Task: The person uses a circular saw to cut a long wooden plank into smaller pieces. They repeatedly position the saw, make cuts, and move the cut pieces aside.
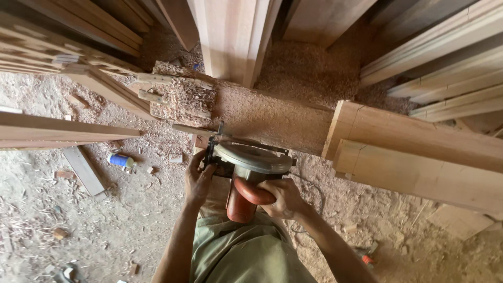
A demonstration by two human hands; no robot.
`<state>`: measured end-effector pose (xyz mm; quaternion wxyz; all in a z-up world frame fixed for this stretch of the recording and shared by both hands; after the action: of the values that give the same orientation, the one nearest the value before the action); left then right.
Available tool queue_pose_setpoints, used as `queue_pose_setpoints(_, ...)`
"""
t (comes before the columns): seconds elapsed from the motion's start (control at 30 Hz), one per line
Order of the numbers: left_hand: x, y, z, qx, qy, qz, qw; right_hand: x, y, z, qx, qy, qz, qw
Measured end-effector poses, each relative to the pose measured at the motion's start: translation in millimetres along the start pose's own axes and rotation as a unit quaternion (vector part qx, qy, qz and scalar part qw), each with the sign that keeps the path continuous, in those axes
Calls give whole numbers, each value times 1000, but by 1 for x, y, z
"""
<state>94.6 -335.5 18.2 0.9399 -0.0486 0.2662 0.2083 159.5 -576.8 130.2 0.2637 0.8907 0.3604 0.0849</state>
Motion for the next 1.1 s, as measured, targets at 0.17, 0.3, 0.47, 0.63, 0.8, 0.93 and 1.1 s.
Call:
queue_pose_setpoints(0.17,0,6,6,11,32,11,999,8,2,-4,30,1,5,1000)
queue_pose_setpoints(0.3,1,13,10,52,27,13,998,8,-7,2,38,-1,-3,999)
queue_pose_setpoints(0.47,5,23,6,50,39,23,998,4,-25,11,27,19,10,999)
queue_pose_setpoints(0.63,9,34,-2,11,37,20,999,2,-44,21,18,15,-13,1000)
queue_pose_setpoints(0.8,15,46,-8,-44,26,17,999,9,-52,16,48,22,-2,999)
queue_pose_setpoints(0.93,18,59,-9,-17,35,14,999,20,-49,7,46,45,11,998)
queue_pose_setpoints(1.1,21,67,0,-67,14,4,998,34,-46,-4,38,60,16,997)
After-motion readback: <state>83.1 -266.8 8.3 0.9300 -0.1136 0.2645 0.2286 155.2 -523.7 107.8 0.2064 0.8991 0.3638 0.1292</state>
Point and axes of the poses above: each hand's wrist, its own x-axis towards the middle knuckle, its own y-axis out of the back of the hand, z = x × y, the point moved 7 cm from there along x, towards the middle knuckle, and after that the axes turned 2 degrees about -y, right-handed, at the moved point
